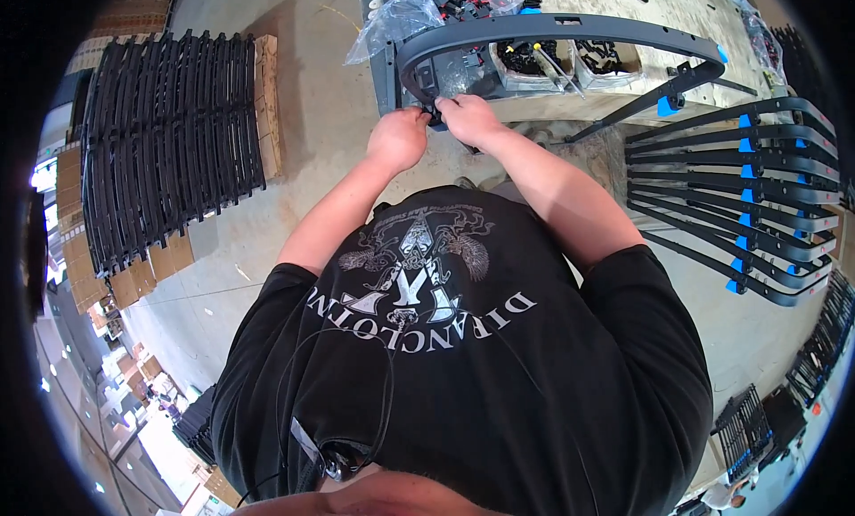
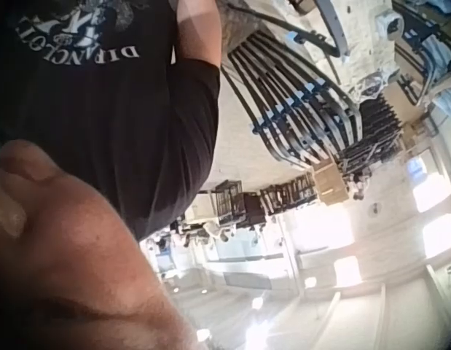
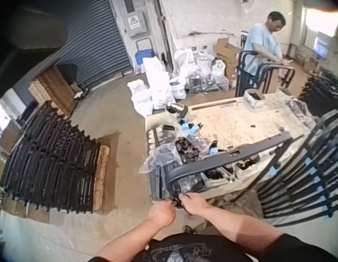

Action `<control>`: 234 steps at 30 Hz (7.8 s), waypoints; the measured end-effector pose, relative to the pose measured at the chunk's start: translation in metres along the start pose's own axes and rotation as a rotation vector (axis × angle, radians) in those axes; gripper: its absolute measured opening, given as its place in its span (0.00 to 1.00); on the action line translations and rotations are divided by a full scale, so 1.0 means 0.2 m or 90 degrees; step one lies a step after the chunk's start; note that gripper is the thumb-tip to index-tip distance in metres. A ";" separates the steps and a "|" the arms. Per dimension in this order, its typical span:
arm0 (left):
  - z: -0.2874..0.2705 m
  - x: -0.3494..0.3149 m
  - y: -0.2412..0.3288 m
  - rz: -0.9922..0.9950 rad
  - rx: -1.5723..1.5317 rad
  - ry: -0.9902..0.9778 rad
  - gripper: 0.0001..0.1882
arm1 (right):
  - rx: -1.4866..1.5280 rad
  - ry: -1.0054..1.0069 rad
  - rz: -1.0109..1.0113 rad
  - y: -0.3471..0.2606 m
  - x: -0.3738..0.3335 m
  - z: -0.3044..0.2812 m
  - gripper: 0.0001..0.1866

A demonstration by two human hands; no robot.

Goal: Assembling metal frame components using plastic connectors, screws, and a screwdriver.

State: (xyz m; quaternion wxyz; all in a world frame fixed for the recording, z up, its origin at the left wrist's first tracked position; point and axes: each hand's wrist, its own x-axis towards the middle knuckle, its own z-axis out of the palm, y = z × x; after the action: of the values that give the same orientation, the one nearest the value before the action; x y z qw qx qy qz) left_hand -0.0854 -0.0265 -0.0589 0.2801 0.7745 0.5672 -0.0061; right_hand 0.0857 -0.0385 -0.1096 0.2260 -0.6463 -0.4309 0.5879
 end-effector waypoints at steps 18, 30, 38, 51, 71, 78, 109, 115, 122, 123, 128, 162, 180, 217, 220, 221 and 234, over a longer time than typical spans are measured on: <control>-0.03 0.01 0.04 0.024 0.045 -0.016 0.18 | 0.010 0.154 -0.044 0.01 -0.01 0.11 0.26; -0.02 0.00 0.04 -0.012 0.022 -0.016 0.18 | -0.728 0.342 0.044 -0.07 0.11 -0.72 0.22; -0.01 -0.02 0.01 -0.011 -0.014 0.008 0.19 | -0.626 0.258 0.037 -0.09 0.01 -0.82 0.16; -0.03 -0.22 0.05 0.144 -0.570 -0.016 0.19 | 0.088 -0.148 -0.091 0.00 -0.74 -0.32 0.05; 0.23 -0.16 -0.29 -0.044 -0.941 0.225 0.09 | 0.239 0.057 -0.186 0.31 -0.46 -0.16 0.08; 0.28 -0.07 -0.24 -0.106 -1.014 0.219 0.10 | 0.282 -0.027 -0.050 0.19 -0.49 -0.08 0.05; 0.33 0.01 -0.20 -0.125 -0.854 0.254 0.16 | -0.411 0.086 -0.097 0.08 -0.16 0.16 0.20; 0.45 0.05 -0.30 -0.093 -0.777 0.341 0.15 | 0.412 -0.239 0.253 -0.16 -0.15 -0.01 0.14; 0.45 0.04 -0.29 -0.110 -0.737 0.346 0.15 | -0.159 -0.073 0.087 -0.09 -0.14 0.11 0.15; 0.43 0.06 -0.30 -0.111 -0.737 0.352 0.15 | 0.152 -0.228 0.247 -0.22 -0.18 0.07 0.15; 0.42 0.05 -0.26 -0.111 -0.679 0.334 0.15 | 0.027 -0.197 0.173 -0.11 -0.08 0.00 0.12; 0.43 0.06 -0.29 -0.135 -0.844 0.304 0.15 | -0.016 -0.302 0.227 -0.16 -0.13 0.03 0.16; 0.32 0.00 -0.16 -0.187 -0.886 0.270 0.17 | -0.289 -0.061 0.045 0.03 -0.11 0.16 0.19; 0.31 -0.01 -0.16 -0.206 -0.942 0.235 0.17 | -0.128 -0.185 0.079 -0.03 -0.15 0.08 0.14; 0.30 0.04 -0.16 -0.182 -0.939 0.259 0.17 | -0.319 -0.028 -0.005 0.05 -0.11 0.15 0.16; 0.30 0.03 -0.17 -0.183 -0.939 0.262 0.17 | -0.225 -0.116 0.069 0.03 -0.11 0.14 0.16; 0.28 -0.02 -0.18 -0.239 -1.004 0.189 0.16 | 0.040 -0.217 0.211 -0.22 -0.27 0.05 0.14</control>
State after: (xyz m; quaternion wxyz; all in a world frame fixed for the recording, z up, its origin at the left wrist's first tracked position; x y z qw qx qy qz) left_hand -0.1009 -0.0475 -0.1207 0.6580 0.2355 0.5563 0.4496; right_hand 0.0659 -0.0616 -0.0471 0.0703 -0.5924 -0.3326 0.7304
